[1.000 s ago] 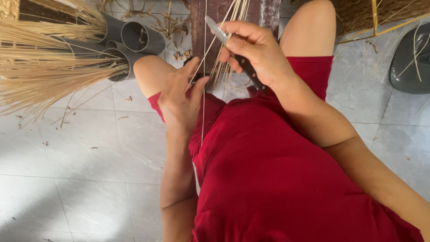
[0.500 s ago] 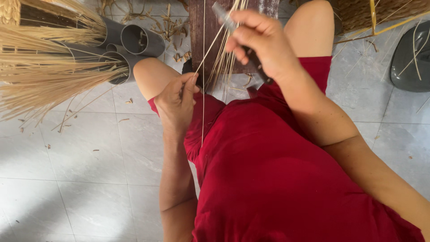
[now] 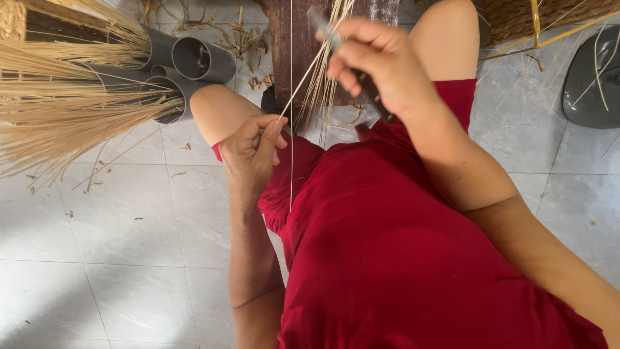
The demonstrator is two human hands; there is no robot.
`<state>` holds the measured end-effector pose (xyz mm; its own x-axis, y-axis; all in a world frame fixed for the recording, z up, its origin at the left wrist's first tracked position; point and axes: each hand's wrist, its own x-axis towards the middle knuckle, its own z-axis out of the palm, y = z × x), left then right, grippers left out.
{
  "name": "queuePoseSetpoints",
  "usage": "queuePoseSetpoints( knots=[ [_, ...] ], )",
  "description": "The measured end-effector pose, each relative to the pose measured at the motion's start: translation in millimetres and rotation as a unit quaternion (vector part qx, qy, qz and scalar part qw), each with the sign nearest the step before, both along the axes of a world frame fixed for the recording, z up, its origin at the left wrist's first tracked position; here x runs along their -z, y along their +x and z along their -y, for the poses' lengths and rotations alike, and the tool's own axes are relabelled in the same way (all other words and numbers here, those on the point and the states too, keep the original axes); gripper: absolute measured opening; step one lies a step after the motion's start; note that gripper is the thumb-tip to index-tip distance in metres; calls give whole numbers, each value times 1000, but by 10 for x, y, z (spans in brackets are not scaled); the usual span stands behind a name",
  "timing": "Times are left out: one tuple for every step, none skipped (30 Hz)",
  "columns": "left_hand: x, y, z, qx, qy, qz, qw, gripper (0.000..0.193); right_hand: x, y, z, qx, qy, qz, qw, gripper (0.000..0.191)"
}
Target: The person sits on the floor and splits thin bamboo strips with a knife, drawing each strip against the blade to shave it. They gather the split strips into a bundle, trim the ends with scissors, and reach for more raw material from a pile beside them.
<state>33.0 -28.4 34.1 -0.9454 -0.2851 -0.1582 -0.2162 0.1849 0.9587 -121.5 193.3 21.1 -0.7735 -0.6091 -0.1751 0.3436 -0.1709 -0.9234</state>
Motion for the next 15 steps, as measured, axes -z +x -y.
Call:
queuePoseSetpoints(
  knots=[
    [-8,8,4,0,3,-3,1000,10,-3,-67,-62,27,-6,-10,1000,26],
    [-12,11,1,1,7,-7,1000,10,3,-101,-96,54,-11,-19,998,24],
    [-18,12,-5,2,0,-8,1000,10,9,-115,-108,60,-17,-17,998,24],
    [-24,11,-15,3,-7,-8,1000,11,14,-111,-110,66,-24,-15,997,24],
    [-31,7,-27,4,-15,-8,1000,11,17,-86,-92,72,-31,-12,997,24],
    [-38,-2,-43,7,-42,-32,999,11,16,-47,-64,42,-30,-1,999,26],
    [-45,-10,-63,11,-69,-55,996,12,14,15,-21,13,-30,12,999,28],
    [-52,-16,-79,14,-96,-78,992,12,11,83,29,-17,-29,24,999,30],
    [-61,-23,-94,17,-102,-75,992,13,5,145,76,-40,-11,22,999,30],
    [-69,-31,-104,20,-109,-74,991,13,1,206,127,-64,8,19,998,31],
    [-74,-37,-107,23,-115,-72,990,13,1,243,168,-87,26,15,996,31],
    [-78,-41,-103,26,-109,-68,991,13,4,266,204,-94,28,17,995,31],
    [-77,-37,-95,30,-102,-63,992,13,12,288,234,-101,30,20,994,30],
    [-73,-26,-84,34,-95,-58,993,13,20,291,244,-108,32,23,993,30],
    [-69,-7,-65,32,-80,-42,995,13,28,271,235,-89,35,19,995,30]
  ],
)
